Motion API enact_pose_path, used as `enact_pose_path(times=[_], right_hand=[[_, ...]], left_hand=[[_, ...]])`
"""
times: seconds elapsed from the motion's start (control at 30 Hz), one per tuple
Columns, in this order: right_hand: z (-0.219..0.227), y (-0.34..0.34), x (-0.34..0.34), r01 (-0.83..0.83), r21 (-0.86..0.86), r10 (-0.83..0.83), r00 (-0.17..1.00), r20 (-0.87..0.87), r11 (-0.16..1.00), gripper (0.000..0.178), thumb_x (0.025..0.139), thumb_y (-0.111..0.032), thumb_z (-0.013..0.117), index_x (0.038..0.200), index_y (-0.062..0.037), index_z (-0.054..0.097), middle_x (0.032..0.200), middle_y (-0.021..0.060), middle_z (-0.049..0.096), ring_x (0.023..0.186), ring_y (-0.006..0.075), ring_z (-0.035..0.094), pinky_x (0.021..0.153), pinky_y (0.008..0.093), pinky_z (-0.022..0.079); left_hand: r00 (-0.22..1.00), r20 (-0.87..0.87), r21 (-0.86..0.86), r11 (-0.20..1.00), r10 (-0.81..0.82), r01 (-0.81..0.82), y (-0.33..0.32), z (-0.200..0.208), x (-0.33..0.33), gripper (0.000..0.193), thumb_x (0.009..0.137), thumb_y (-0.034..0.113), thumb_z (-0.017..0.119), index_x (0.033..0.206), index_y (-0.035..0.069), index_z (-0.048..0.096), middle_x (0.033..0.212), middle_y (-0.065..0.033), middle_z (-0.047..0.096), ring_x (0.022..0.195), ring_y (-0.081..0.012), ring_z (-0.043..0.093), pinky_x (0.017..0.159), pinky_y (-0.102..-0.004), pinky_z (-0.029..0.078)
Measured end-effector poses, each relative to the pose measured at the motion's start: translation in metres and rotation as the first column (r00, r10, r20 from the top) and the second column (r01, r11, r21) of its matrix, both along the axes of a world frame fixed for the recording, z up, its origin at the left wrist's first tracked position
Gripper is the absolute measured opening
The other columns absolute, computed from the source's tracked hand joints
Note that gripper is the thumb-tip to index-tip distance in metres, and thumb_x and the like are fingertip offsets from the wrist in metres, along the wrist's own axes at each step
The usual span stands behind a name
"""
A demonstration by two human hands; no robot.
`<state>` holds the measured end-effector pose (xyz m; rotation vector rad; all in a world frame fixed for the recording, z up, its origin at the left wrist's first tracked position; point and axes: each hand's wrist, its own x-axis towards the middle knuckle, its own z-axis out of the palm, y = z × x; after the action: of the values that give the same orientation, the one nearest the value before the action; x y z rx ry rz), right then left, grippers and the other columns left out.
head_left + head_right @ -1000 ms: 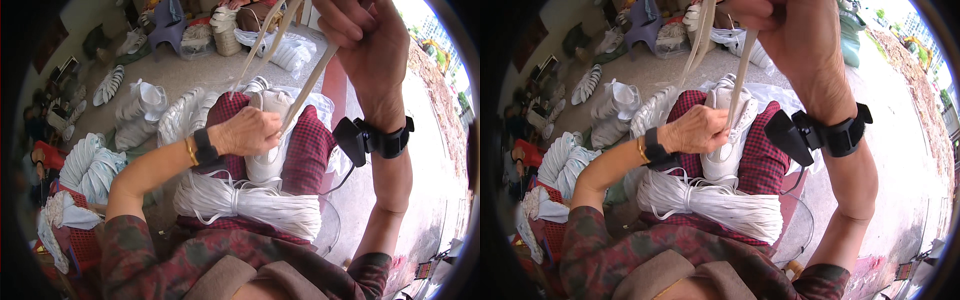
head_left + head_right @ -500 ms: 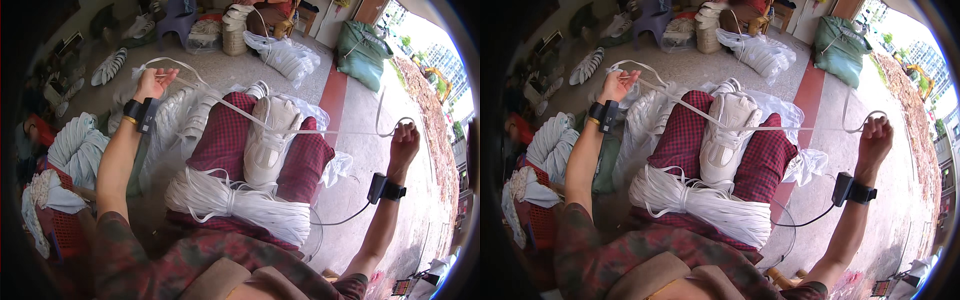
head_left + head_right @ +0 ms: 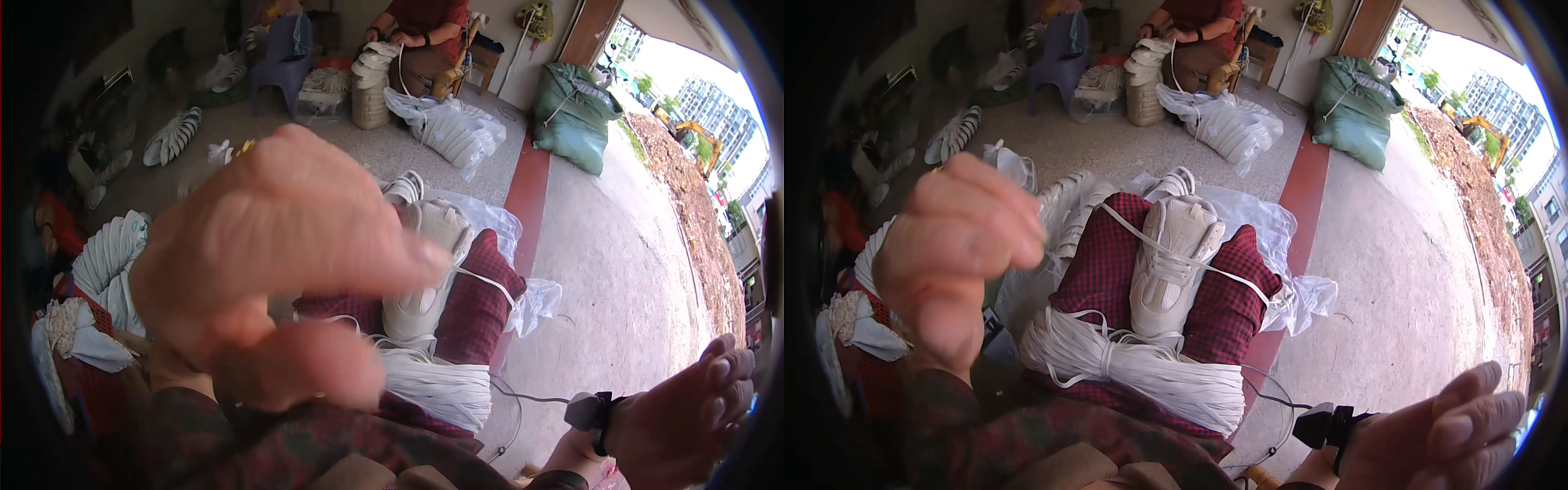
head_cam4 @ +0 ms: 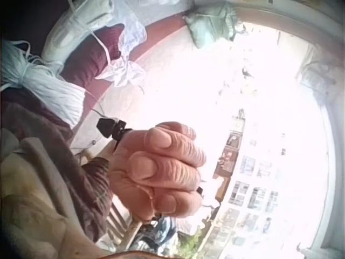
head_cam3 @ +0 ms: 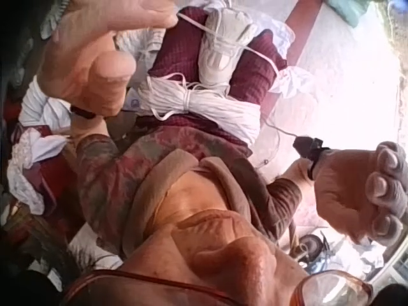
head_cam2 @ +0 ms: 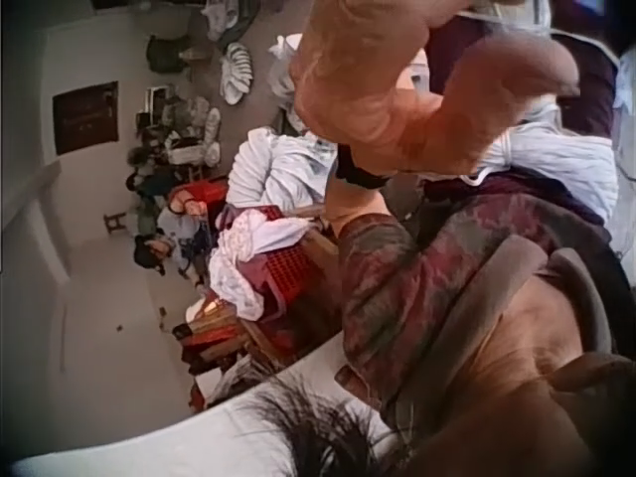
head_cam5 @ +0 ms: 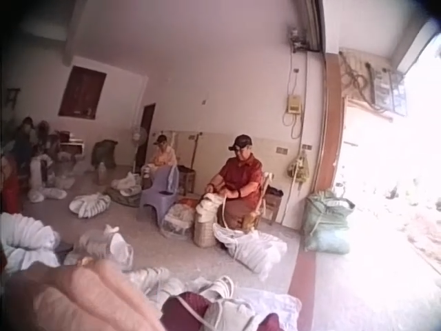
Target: The person is lacing white athletic shoes while sitting in a workshop with several other workers doing the same task.
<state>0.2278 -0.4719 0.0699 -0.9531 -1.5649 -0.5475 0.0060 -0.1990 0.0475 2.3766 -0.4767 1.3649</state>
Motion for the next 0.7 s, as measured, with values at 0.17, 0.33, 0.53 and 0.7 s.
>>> enact_pose_path(times=[0.17, 0.33, 0.53, 0.7], right_hand=[[0.019, -0.011, 0.008, -0.103, -0.057, 0.104, 0.994, 0.022, 0.993, 0.034, 0.101, -0.032, 0.056, 0.116, -0.0029, 0.062, 0.104, 0.0169, 0.067, 0.100, 0.0304, 0.063, 0.086, 0.0375, 0.052], [0.029, -0.004, 0.007, -0.209, -0.113, 0.215, 0.976, 0.037, 0.971, 0.030, 0.102, -0.030, 0.055, 0.112, -0.0028, 0.063, 0.099, 0.0164, 0.067, 0.097, 0.0305, 0.063, 0.084, 0.0388, 0.052], [0.040, -0.011, 0.014, -0.333, -0.283, 0.341, 0.940, -0.020, 0.899, 0.027, 0.103, -0.027, 0.054, 0.108, -0.0025, 0.064, 0.094, 0.0158, 0.067, 0.094, 0.0305, 0.063, 0.081, 0.0404, 0.052], [0.056, -0.012, 0.018, -0.435, -0.440, 0.457, 0.887, -0.061, 0.786, 0.025, 0.104, -0.025, 0.053, 0.104, -0.0023, 0.065, 0.089, 0.0153, 0.066, 0.092, 0.0305, 0.063, 0.079, 0.0417, 0.052]], left_hand=[[0.984, 0.088, 0.096, 0.984, -0.157, 0.148, -0.021, 0.029, 0.005, 0.037, 0.104, 0.044, 0.052, 0.106, 0.007, 0.060, 0.088, -0.0100, 0.064, 0.073, -0.0222, 0.060, 0.072, -0.0358, 0.052], [0.978, 0.081, 0.163, 0.971, -0.190, 0.175, -0.011, 0.049, 0.015, 0.035, 0.103, 0.040, 0.052, 0.106, 0.007, 0.061, 0.088, -0.0101, 0.065, 0.074, -0.0226, 0.060, 0.072, -0.0359, 0.053], [0.973, 0.055, 0.118, 0.969, -0.223, 0.215, -0.014, 0.049, 0.034, 0.032, 0.103, 0.037, 0.052, 0.106, 0.006, 0.061, 0.088, -0.0102, 0.066, 0.075, -0.0230, 0.061, 0.072, -0.0360, 0.053], [0.972, 0.075, 0.070, 0.973, -0.224, 0.219, -0.014, 0.043, 0.046, 0.029, 0.103, 0.033, 0.052, 0.105, 0.006, 0.062, 0.089, -0.0103, 0.066, 0.075, -0.0235, 0.062, 0.072, -0.0360, 0.053]])
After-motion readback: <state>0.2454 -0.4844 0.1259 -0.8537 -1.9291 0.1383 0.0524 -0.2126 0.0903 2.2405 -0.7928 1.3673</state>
